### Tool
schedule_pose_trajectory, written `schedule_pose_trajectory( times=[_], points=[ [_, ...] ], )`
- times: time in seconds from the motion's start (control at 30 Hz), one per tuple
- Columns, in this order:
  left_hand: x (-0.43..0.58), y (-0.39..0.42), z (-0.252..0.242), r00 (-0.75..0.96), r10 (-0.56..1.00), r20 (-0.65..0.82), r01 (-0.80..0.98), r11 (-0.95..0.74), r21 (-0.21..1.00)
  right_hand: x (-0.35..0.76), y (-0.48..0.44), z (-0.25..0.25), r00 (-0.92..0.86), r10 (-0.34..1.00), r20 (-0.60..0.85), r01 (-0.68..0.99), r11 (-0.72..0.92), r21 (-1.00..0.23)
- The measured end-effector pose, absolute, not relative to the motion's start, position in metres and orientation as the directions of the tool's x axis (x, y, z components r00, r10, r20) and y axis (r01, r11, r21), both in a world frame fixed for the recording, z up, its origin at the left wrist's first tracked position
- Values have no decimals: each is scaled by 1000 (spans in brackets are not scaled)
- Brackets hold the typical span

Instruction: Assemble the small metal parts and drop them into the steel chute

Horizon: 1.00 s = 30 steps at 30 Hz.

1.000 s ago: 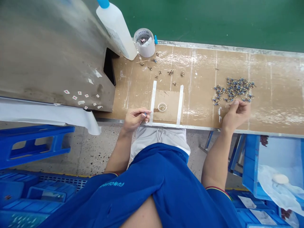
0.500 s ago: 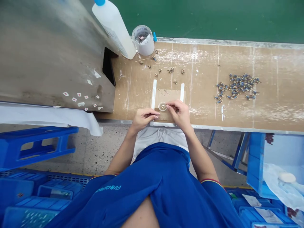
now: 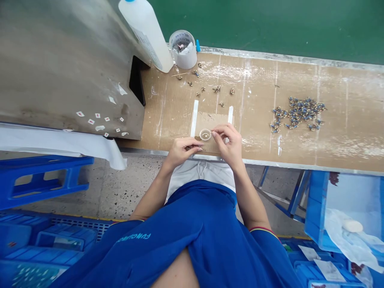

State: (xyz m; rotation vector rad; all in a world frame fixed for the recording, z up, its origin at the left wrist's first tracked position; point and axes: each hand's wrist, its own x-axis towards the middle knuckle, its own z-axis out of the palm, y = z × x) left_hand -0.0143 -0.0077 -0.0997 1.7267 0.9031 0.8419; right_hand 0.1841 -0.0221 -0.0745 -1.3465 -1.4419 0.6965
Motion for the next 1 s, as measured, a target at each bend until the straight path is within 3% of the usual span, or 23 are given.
schedule_pose_trajectory(
  times=[0.63,1.0],
  points=[
    [-11,-10,-103,491,837,243,202,-380,903,169,-50,-79,123,977,175,311,130,-942],
    [-10,-10,-105,498,839,219,237,-374,896,166,-50,-77,65,969,237,385,195,-902]
  ],
)
